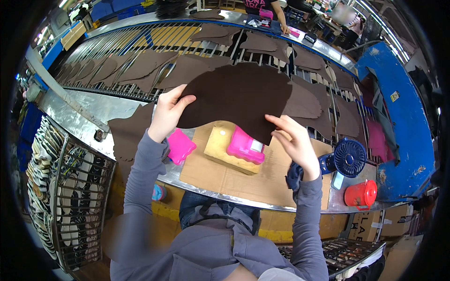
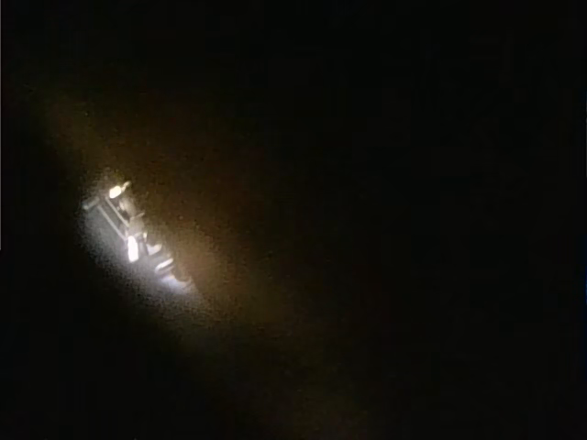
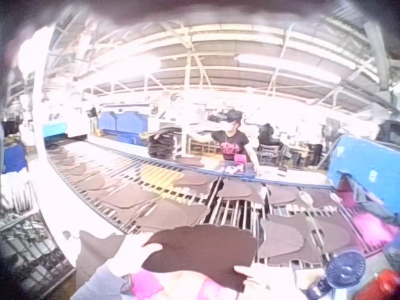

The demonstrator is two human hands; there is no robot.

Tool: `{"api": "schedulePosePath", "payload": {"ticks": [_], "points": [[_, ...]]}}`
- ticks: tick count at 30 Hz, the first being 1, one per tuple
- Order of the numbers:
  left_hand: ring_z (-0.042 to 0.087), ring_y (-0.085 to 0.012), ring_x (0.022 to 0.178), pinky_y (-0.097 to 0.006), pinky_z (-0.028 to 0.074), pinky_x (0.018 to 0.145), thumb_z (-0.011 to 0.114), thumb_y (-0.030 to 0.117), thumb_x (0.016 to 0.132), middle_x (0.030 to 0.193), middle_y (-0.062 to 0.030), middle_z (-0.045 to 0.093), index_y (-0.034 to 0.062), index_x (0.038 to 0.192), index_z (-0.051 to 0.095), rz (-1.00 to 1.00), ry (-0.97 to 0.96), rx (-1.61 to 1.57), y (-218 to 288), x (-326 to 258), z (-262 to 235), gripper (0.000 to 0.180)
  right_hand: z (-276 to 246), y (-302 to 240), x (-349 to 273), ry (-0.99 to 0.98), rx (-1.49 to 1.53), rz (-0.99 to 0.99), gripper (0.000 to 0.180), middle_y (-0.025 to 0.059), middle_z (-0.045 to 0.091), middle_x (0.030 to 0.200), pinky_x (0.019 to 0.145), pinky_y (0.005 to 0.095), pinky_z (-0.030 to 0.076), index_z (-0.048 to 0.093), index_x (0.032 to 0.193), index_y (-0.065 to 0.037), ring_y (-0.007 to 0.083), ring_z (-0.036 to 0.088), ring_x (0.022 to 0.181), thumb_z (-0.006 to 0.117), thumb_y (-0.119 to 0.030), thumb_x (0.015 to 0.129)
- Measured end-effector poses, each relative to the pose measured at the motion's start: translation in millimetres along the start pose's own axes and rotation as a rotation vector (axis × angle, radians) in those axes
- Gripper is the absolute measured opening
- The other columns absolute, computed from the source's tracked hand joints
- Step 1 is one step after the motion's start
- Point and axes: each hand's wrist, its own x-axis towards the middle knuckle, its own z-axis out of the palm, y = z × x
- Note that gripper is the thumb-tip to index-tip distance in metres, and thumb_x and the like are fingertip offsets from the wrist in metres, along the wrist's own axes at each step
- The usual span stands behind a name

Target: The person repeatedly picks up brown material pieces from a conveyor belt, briefly inspects them, and places them on a nearby table. The person handles the pieces one at a time throughout the clip.

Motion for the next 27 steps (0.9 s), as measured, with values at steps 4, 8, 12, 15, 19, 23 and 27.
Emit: {"api": "schedulePosePath", "payload": {"ticks": [4, 8, 12, 15, 19, 23, 27], "points": [[0.059, -0.0072, 0.081, -0.023, 0.049, 0.074, 0.061, 0.004, 0.090, 0.092, -0.0052, 0.068, -0.0049, 0.112, 0.061, 0.025, 0.059, -0.075, -5.8, -0.2, -1.9, 0.024, 17.0, -0.9, 1.7, 0.017, 0.036, -0.009, 0.055, 0.0129, 0.062, 0.099, 0.069, 0.0312, 0.047, 0.054, 0.132, -0.010, 0.0226, 0.057, 0.076, 0.062, 0.006, 0.080], [0.058, -0.0072, 0.081, -0.023, 0.049, 0.074, 0.062, 0.005, 0.090, 0.092, -0.0049, 0.068, -0.0054, 0.111, 0.061, 0.040, 0.060, -0.001, -5.0, -2.7, -14.5, 0.023, 26.2, 9.3, 7.5, 0.009, -0.003, -0.103, 0.056, 0.0121, 0.062, 0.097, 0.069, 0.0315, 0.046, 0.053, 0.133, -0.012, 0.0226, 0.055, 0.074, 0.062, 0.006, 0.081], [0.057, -0.0066, 0.076, -0.023, 0.048, 0.069, 0.061, 0.004, 0.090, 0.086, -0.0057, 0.068, -0.0061, 0.106, 0.061, 0.059, 0.047, 0.063, -13.1, -3.8, -21.3, 0.019, 37.6, 18.2, 7.7, -0.021, -0.020, -0.084, 0.056, 0.0103, 0.057, 0.082, 0.066, 0.0321, 0.044, 0.053, 0.133, -0.013, 0.0222, 0.052, 0.069, 0.062, 0.005, 0.081], [0.057, -0.0068, 0.074, -0.024, 0.048, 0.068, 0.062, 0.002, 0.089, 0.083, -0.0067, 0.068, -0.0059, 0.104, 0.061, 0.087, 0.047, 0.102, -19.7, -3.0, -26.9, 0.018, 43.6, 17.9, 7.9, -0.042, -0.018, -0.062, 0.055, 0.0093, 0.049, 0.073, 0.063, 0.0334, 0.043, 0.054, 0.133, -0.013, 0.0226, 0.050, 0.065, 0.062, 0.004, 0.081], [0.057, -0.0078, 0.073, -0.024, 0.047, 0.067, 0.062, 0.002, 0.088, 0.083, -0.0073, 0.068, -0.0057, 0.103, 0.061, 0.101, 0.056, 0.140, -16.1, -1.2, -27.3, 0.017, 48.4, 20.1, 8.6, -0.007, -0.026, -0.107, 0.053, 0.0094, 0.050, 0.071, 0.062, 0.0336, 0.043, 0.055, 0.132, -0.014, 0.0232, 0.050, 0.063, 0.063, 0.003, 0.082], [0.059, -0.0089, 0.072, -0.024, 0.048, 0.066, 0.061, 0.002, 0.088, 0.082, -0.0081, 0.068, -0.0054, 0.104, 0.062, 0.112, 0.060, 0.127, -19.2, -0.5, -24.9, 0.017, 48.0, 23.0, 6.7, -0.003, -0.044, -0.113, 0.052, 0.0095, 0.050, 0.070, 0.061, 0.0337, 0.043, 0.056, 0.131, -0.014, 0.0237, 0.050, 0.062, 0.063, 0.003, 0.082], [0.061, -0.0115, 0.073, -0.025, 0.048, 0.067, 0.062, 0.004, 0.088, 0.083, -0.0100, 0.068, -0.0043, 0.106, 0.063, 0.101, 0.006, 0.159, -16.5, 2.7, -20.0, 0.020, 39.3, 20.1, -2.2, -0.041, -0.072, -0.045, 0.052, 0.0112, 0.056, 0.075, 0.063, 0.0338, 0.046, 0.057, 0.130, -0.014, 0.0250, 0.055, 0.066, 0.064, 0.004, 0.082]]}}
